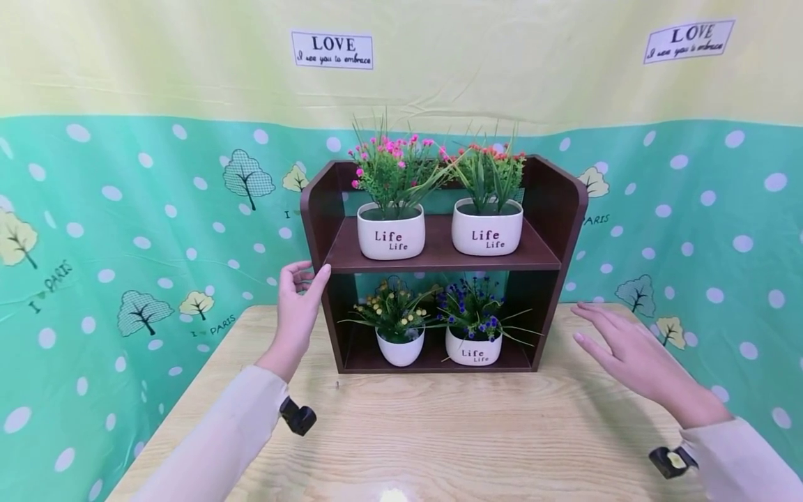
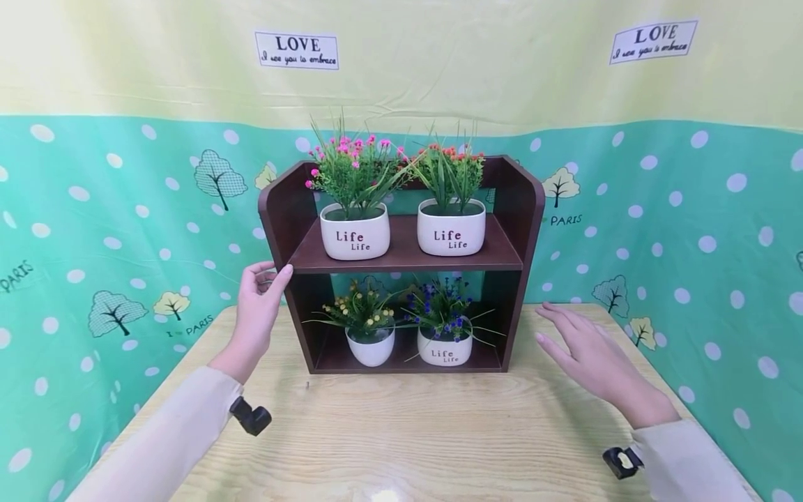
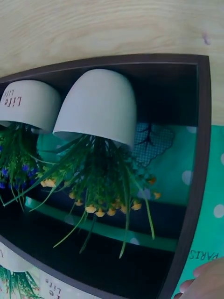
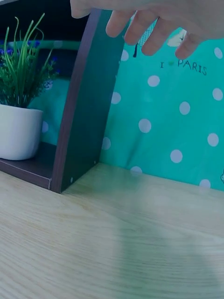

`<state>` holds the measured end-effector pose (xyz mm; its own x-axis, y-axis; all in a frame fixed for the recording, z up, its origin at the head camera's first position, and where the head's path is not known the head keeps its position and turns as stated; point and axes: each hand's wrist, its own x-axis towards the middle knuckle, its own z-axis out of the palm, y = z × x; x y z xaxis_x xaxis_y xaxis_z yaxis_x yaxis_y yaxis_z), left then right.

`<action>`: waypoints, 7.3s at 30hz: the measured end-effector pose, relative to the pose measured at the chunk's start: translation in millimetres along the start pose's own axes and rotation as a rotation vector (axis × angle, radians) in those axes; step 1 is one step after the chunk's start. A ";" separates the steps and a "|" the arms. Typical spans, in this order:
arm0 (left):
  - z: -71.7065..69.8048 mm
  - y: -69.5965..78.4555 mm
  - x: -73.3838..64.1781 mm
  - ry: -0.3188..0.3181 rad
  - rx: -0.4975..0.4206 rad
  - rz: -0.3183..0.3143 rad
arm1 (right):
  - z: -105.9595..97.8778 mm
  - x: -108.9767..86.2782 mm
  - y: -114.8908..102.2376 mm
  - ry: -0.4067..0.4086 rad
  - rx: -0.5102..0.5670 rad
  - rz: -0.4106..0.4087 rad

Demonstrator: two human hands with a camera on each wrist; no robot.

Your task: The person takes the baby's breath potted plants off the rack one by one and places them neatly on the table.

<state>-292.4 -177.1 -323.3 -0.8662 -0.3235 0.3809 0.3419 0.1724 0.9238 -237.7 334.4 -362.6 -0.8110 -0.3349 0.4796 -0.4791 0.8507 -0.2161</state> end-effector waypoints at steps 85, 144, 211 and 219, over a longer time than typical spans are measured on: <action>15.6 7.7 6.4 0.109 -0.083 -0.048 | -45.1 177.3 -82.7 -0.050 0.657 0.334; 15.0 7.4 6.8 0.110 -0.102 -0.039 | -61.5 164.5 -99.3 -0.093 0.665 0.380; 13.8 7.8 9.4 0.099 -0.101 -0.040 | -88.1 11.7 -3.2 -0.166 0.351 0.370; 13.2 7.4 6.9 0.097 -0.101 -0.058 | -83.4 -4.1 19.8 -0.251 0.270 0.454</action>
<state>-300.7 -165.8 -314.3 -0.8479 -0.4191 0.3246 0.3319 0.0578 0.9415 -215.8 386.4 -297.9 -0.9940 -0.0745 0.0796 -0.1069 0.8089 -0.5781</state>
